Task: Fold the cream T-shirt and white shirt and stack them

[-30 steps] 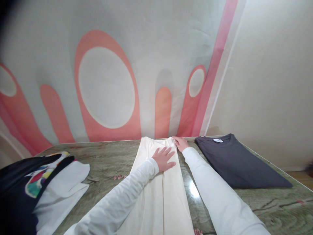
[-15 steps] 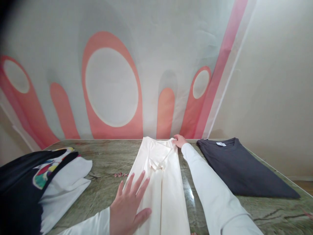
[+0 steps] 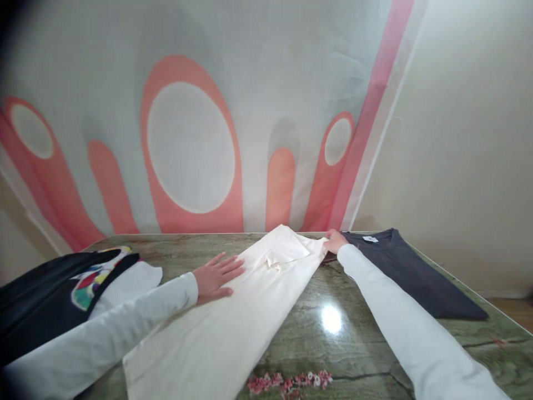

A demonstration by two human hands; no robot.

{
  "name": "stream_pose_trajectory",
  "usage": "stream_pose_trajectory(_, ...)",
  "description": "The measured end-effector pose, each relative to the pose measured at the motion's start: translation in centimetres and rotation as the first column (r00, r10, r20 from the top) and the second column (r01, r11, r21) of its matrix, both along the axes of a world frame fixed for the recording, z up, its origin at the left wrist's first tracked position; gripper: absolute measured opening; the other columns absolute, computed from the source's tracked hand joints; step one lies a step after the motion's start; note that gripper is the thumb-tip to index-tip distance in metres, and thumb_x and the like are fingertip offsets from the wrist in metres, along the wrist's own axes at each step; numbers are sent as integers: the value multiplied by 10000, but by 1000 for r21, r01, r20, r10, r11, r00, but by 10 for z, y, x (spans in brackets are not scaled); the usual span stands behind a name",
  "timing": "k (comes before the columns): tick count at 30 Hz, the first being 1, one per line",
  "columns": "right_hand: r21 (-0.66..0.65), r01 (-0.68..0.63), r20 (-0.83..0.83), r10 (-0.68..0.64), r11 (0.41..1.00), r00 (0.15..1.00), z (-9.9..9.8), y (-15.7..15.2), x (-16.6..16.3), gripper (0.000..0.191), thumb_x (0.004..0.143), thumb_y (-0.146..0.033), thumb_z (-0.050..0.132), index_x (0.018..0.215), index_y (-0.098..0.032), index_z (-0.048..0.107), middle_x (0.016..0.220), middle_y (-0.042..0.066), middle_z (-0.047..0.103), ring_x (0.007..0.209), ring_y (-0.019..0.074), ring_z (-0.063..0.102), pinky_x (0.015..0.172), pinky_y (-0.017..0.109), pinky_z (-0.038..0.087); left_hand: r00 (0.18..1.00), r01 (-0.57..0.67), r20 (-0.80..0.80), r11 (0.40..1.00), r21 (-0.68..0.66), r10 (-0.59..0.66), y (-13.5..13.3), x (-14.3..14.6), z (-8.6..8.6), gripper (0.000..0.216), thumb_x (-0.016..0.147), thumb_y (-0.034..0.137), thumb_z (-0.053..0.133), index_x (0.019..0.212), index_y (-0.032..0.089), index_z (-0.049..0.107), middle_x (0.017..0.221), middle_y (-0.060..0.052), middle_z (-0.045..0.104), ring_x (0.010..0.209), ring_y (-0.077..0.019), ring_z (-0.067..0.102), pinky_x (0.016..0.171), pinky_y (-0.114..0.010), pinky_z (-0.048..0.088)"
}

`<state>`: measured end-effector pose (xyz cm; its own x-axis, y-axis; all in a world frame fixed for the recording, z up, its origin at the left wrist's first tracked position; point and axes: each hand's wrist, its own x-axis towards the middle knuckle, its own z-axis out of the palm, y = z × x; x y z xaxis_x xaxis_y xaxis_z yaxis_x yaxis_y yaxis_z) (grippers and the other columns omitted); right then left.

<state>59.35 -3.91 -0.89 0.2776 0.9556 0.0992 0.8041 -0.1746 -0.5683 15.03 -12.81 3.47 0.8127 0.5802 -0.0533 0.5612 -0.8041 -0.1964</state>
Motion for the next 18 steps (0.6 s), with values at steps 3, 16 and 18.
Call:
stream_pose_trajectory(3,-66,-28,-22,27,997,999,5,-28,17,319,591,-101,589,906,-143,561,526,-33,561,460,103,525,467,190,381,997,-53,-46,995,81,57,37,-9,8,612,832,592,282,1350,268,254,1423,-46,198,1303,-257,134,1020,-477,-4)
stream_pose_trajectory(16,-70,-187,103,194,980,976,4,-76,46,230,710,-374,536,663,-173,639,616,40,622,567,137,558,514,221,407,825,-323,368,892,-316,429,-101,16,13,255,797,385,453,951,181,463,930,-53,535,819,-191,570,716,-320,433)
stream_pose_trajectory(18,-47,-165,172,171,985,970,6,-71,41,236,648,-398,600,562,-180,623,605,55,612,616,166,564,574,248,409,797,-371,357,862,-346,487,-109,8,15,255,772,386,481,920,181,456,906,-46,532,811,-196,573,707,-322,433)
